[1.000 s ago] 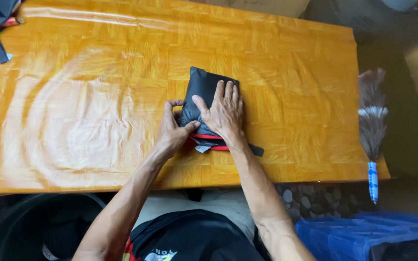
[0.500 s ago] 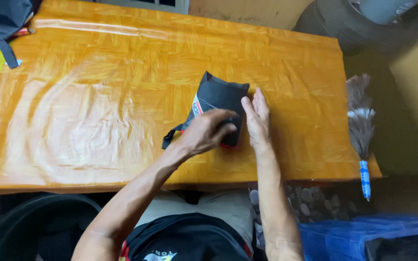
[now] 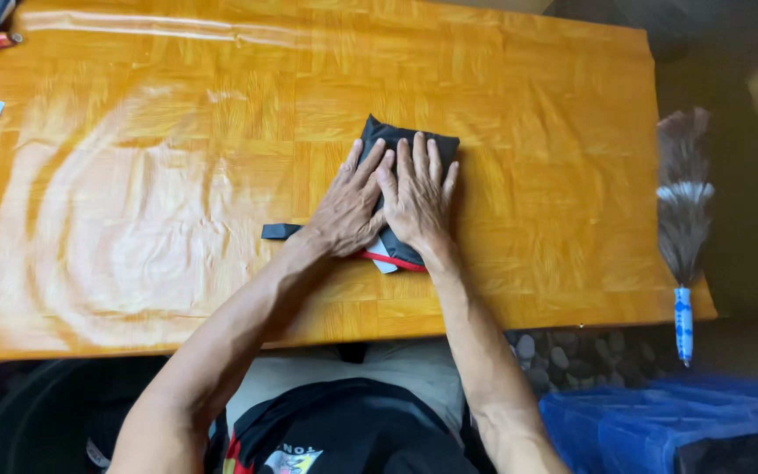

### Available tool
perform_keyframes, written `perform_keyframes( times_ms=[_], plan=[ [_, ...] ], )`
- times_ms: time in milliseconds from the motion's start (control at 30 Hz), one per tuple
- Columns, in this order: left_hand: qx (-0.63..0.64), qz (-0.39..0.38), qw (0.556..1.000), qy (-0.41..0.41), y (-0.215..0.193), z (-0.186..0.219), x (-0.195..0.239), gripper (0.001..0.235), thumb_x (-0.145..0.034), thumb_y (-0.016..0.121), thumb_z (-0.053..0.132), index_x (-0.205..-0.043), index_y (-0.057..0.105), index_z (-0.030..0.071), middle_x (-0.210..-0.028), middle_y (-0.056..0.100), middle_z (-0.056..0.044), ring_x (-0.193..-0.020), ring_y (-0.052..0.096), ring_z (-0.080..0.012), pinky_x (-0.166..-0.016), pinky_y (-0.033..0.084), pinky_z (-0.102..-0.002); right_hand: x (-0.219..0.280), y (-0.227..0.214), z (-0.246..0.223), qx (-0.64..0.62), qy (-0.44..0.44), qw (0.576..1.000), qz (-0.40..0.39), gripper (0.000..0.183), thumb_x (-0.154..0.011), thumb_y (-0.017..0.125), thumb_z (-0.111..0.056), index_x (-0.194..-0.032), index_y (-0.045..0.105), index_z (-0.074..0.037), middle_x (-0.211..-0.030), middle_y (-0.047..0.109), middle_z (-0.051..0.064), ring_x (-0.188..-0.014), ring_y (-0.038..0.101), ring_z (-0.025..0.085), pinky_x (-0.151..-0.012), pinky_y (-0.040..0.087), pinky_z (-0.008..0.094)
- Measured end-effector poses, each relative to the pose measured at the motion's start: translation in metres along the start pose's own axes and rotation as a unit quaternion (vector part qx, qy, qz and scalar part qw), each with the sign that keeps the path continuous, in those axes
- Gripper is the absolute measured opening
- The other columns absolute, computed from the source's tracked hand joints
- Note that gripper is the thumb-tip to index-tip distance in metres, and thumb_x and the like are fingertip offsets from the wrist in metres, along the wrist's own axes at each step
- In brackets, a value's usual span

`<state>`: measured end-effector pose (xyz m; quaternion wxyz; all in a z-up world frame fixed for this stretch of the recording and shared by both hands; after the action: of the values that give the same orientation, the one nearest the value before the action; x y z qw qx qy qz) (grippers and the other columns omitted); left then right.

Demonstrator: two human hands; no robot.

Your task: The person folds a small black bag with red straps on a wooden table, then places it into a green bucket. They then unfold a large black tarp on the table and use a feather duster to clean its surface repeatedly.

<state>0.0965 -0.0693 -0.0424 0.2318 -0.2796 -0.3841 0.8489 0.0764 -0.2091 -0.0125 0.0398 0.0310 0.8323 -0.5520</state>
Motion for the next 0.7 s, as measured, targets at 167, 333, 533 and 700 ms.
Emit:
perform_keyframes(
  times_ms=[167, 333, 533, 700],
  plan=[
    [0.151, 0.026, 0.987, -0.044, -0.039, 0.023, 0.025, 0.077, -0.104, 0.057, 0.049, -0.166, 0.021, 0.023, -0.168, 0.001, -0.033, -0.146, 0.016, -0.0629, -0.119, 0.025, -0.073, 0.034, -0.034, 0.005, -0.125, -0.111, 0.985, 0.052, 0.083, -0.097, 0.059, -0.06, -0.162, 0.037, -0.013, -0.171, 0.007, 0.024, -0.157, 0.007, 0.047, -0.121, 0.007, 0.073],
    [0.208, -0.039, 0.967, -0.145, -0.045, 0.023, 0.074, 0.117, -0.056, 0.098, 0.055, -0.157, 0.039, 0.047, -0.168, 0.017, -0.028, -0.142, 0.035, -0.0548, -0.119, 0.033, -0.061, 0.087, -0.038, 0.011, -0.146, -0.219, 0.963, 0.062, 0.097, -0.066, 0.092, -0.054, -0.151, 0.056, -0.021, -0.171, 0.014, 0.025, -0.152, 0.023, 0.054, -0.123, 0.025, 0.061],
    [0.157, 0.103, 0.979, -0.08, -0.03, 0.026, 0.073, 0.071, -0.08, 0.087, 0.044, -0.145, 0.058, 0.045, -0.158, 0.04, -0.028, -0.133, 0.049, -0.0522, -0.112, 0.045, -0.056, 0.088, -0.019, 0.012, -0.112, -0.225, 0.953, 0.169, 0.055, -0.087, 0.083, -0.034, -0.138, 0.067, -0.022, -0.159, 0.044, 0.015, -0.147, 0.038, 0.044, -0.119, 0.038, 0.052],
    [0.232, 0.067, 0.958, -0.153, -0.043, 0.04, 0.068, 0.079, -0.083, 0.084, 0.043, -0.153, 0.048, 0.038, -0.148, 0.046, -0.038, -0.135, 0.049, -0.0532, -0.114, 0.038, -0.062, 0.083, -0.019, 0.011, -0.056, -0.21, 0.966, 0.141, 0.062, -0.083, 0.084, -0.038, -0.141, 0.063, -0.027, -0.159, 0.041, 0.017, -0.143, 0.04, 0.049, -0.117, 0.038, 0.057]
  ],
)
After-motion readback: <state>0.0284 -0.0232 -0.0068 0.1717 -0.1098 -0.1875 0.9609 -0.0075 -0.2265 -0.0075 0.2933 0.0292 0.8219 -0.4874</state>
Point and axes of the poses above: each hand's wrist, its own x-axis away from the middle knuckle, its own y-axis out of the palm, z = x × y, the point moved 2 cm from there along -x, towards the middle knuckle
